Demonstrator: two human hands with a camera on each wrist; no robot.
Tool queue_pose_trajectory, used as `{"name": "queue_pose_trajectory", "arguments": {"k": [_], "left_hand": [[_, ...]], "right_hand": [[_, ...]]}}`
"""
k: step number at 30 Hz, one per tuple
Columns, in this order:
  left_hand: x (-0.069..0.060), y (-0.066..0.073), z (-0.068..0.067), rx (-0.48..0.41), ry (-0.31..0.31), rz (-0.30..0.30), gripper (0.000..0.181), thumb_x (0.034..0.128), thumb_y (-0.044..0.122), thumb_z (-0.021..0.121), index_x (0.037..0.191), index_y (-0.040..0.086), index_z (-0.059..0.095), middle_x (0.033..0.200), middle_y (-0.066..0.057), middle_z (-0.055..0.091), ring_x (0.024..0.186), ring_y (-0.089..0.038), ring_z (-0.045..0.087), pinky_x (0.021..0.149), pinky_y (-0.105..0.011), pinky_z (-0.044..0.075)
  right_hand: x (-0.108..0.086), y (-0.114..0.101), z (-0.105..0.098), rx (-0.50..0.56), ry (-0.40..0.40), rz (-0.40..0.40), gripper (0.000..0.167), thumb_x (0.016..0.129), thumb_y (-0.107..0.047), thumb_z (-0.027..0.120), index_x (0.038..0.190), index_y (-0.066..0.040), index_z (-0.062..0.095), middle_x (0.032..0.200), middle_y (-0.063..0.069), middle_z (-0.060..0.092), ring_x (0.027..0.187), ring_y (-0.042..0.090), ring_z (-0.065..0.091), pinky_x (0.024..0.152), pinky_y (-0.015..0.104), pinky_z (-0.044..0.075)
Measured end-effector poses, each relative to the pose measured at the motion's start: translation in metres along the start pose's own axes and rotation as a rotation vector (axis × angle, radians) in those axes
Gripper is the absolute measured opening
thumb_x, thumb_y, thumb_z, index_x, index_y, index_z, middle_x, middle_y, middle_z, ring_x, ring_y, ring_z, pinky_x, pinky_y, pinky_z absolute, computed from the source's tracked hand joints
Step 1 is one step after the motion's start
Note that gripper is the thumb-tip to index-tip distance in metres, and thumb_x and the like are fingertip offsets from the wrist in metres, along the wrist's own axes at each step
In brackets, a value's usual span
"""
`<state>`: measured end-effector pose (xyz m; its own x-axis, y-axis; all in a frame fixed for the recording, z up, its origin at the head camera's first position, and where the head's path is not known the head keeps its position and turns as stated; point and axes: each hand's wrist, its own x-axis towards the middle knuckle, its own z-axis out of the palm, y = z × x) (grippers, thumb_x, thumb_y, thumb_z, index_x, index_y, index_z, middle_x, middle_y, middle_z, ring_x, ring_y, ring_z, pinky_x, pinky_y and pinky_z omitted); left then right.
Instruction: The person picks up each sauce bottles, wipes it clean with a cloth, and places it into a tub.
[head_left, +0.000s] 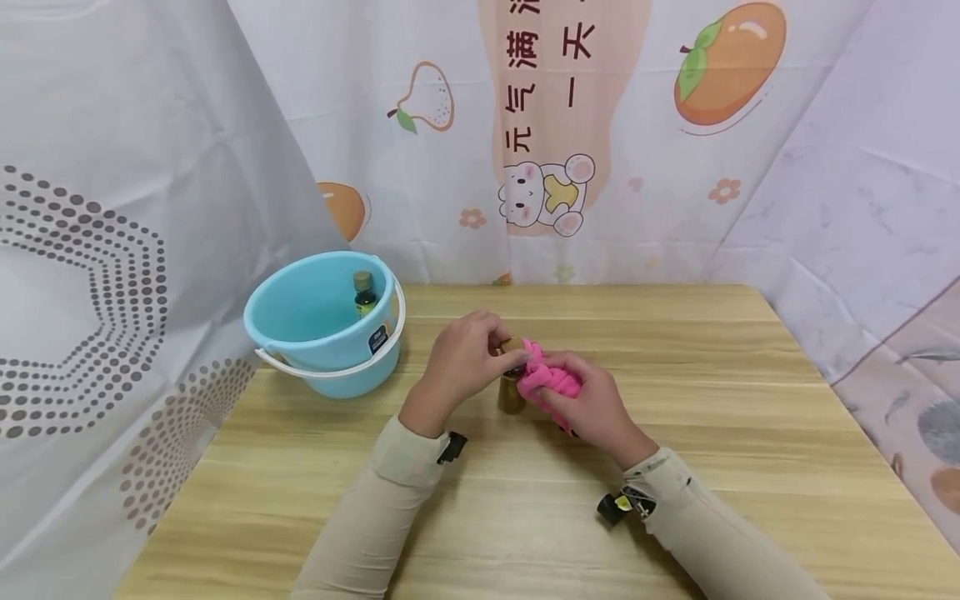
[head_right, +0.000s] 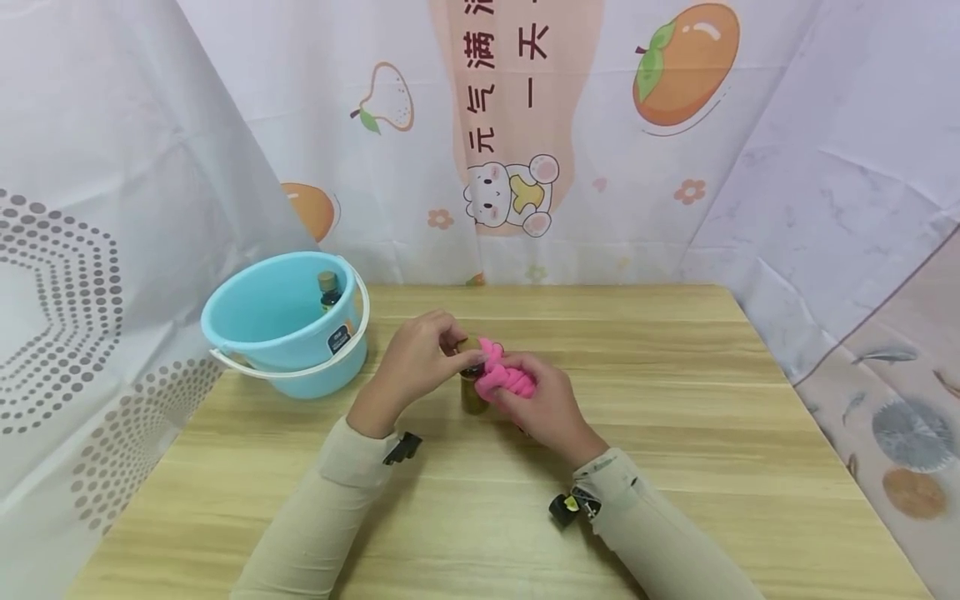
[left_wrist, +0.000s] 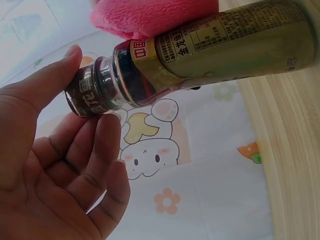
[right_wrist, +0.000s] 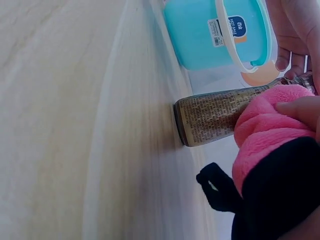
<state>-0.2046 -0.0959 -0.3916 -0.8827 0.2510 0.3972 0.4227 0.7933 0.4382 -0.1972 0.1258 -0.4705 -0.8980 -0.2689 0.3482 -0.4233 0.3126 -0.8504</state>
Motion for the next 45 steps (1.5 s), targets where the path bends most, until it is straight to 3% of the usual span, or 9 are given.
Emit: {"name": "queue_pose_trajectory", "arguments": {"k": [15, 22, 27, 33, 40, 45], "left_hand": [[-0.002, -0.006, 0.001, -0.011, 0.015, -0.034, 0.035, 0.0821, 0.050, 0.086, 0.084, 0.019, 0.070, 0.081, 0.007, 0.060, 0.073, -0.010, 0.055, 0.062, -0.027, 0.048], [0.000, -0.005, 0.002, 0.004, 0.006, -0.019, 0.037, 0.0819, 0.051, 0.086, 0.086, 0.017, 0.071, 0.081, 0.007, 0.061, 0.073, -0.009, 0.055, 0.064, -0.027, 0.049], [0.001, -0.005, 0.003, 0.003, 0.008, -0.008, 0.037, 0.0816, 0.050, 0.087, 0.087, 0.017, 0.071, 0.082, 0.006, 0.061, 0.073, -0.009, 0.056, 0.064, -0.027, 0.049], [0.001, -0.004, 0.002, 0.000, 0.008, -0.011, 0.036, 0.0821, 0.049, 0.086, 0.088, 0.016, 0.072, 0.083, 0.006, 0.062, 0.075, -0.009, 0.056, 0.066, -0.027, 0.050], [-0.001, 0.001, -0.005, 0.052, -0.044, -0.046, 0.032, 0.0849, 0.048, 0.084, 0.093, 0.018, 0.075, 0.087, 0.006, 0.063, 0.078, -0.008, 0.056, 0.067, -0.027, 0.051], [0.000, 0.008, -0.009, 0.092, -0.101, -0.053, 0.028, 0.0866, 0.041, 0.084, 0.103, 0.020, 0.079, 0.089, 0.005, 0.066, 0.080, -0.009, 0.059, 0.069, -0.028, 0.052]], "right_hand": [[0.002, 0.001, 0.006, -0.056, -0.073, 0.098, 0.029, 0.090, -0.020, 0.083, 0.115, -0.023, 0.071, 0.092, 0.003, 0.071, 0.062, 0.018, 0.064, 0.051, 0.031, 0.056], [0.002, 0.002, 0.005, -0.054, -0.068, 0.114, 0.030, 0.089, -0.019, 0.083, 0.116, -0.022, 0.071, 0.098, 0.003, 0.071, 0.069, 0.017, 0.064, 0.056, 0.029, 0.057], [0.000, 0.000, 0.004, -0.024, -0.064, 0.129, 0.029, 0.089, -0.019, 0.084, 0.115, -0.023, 0.071, 0.094, 0.004, 0.071, 0.066, 0.019, 0.064, 0.053, 0.031, 0.057], [0.001, 0.002, 0.005, -0.035, -0.056, 0.106, 0.029, 0.089, -0.018, 0.084, 0.114, -0.023, 0.071, 0.096, 0.004, 0.071, 0.069, 0.017, 0.064, 0.055, 0.030, 0.056], [0.000, 0.009, 0.007, -0.023, -0.096, 0.139, 0.032, 0.089, -0.019, 0.084, 0.117, -0.025, 0.070, 0.097, 0.004, 0.070, 0.063, 0.017, 0.065, 0.052, 0.033, 0.057], [0.001, 0.024, 0.003, 0.117, -0.098, 0.196, 0.035, 0.087, -0.023, 0.086, 0.119, -0.018, 0.072, 0.099, 0.010, 0.072, 0.071, 0.022, 0.071, 0.059, 0.036, 0.062]]}}
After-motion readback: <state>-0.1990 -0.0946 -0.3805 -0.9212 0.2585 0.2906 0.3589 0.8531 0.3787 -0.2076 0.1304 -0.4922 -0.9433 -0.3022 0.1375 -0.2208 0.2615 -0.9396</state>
